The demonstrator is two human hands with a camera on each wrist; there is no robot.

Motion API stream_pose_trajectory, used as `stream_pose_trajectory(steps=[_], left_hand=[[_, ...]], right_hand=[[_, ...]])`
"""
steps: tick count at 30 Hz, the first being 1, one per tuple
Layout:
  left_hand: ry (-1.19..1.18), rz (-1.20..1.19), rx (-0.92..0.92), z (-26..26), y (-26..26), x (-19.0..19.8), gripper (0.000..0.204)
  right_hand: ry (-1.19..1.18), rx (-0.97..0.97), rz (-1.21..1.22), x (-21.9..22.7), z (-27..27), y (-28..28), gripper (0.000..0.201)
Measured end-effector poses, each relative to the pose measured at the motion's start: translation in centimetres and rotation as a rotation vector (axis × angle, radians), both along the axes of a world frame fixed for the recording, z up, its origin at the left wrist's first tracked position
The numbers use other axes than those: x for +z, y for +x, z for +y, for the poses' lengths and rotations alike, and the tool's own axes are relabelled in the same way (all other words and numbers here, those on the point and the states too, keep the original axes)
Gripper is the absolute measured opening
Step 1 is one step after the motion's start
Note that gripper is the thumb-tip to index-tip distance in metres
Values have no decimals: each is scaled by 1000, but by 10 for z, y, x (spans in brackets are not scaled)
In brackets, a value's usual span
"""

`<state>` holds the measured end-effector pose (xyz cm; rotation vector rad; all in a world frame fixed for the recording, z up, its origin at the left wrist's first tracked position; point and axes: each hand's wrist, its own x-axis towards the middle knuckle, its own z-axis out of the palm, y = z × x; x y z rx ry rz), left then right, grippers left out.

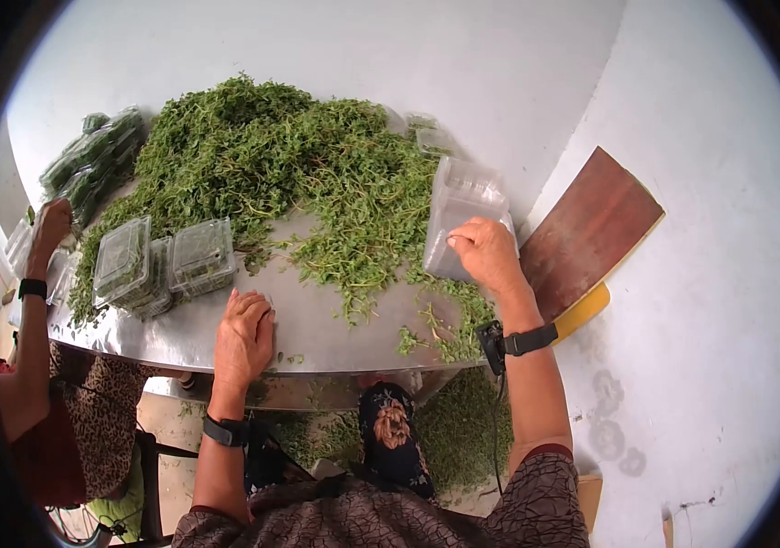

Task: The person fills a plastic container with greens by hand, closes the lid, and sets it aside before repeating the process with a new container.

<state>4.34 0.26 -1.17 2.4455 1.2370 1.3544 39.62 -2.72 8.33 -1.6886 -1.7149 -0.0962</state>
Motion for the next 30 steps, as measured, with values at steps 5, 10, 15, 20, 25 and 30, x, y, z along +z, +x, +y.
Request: stream_pose_trajectory(steps=[5, 10, 15, 20, 25, 30], left_hand=[[-20, -21, -1, 1, 1, 1, 11], [-68, -38, -12, -1, 1, 5, 11], [-55, -61, -21, -2, 0, 4, 11], [-66, -56, -16, -1, 0, 4, 11], [-74, -72, -28, -1, 0, 3, 12], [-57, -55, -30, 1, -1, 0, 11]], right_hand=[[34, 59, 10, 6, 1, 2, 11], [57, 52, -31, 4, 6, 7, 12], [64, 62, -150, 13, 5, -1, 12], [73, 84, -355, 23, 5, -5, 14], [52, 119, -414, 24, 8, -6, 15], [60, 170, -531, 21, 13, -6, 9]])
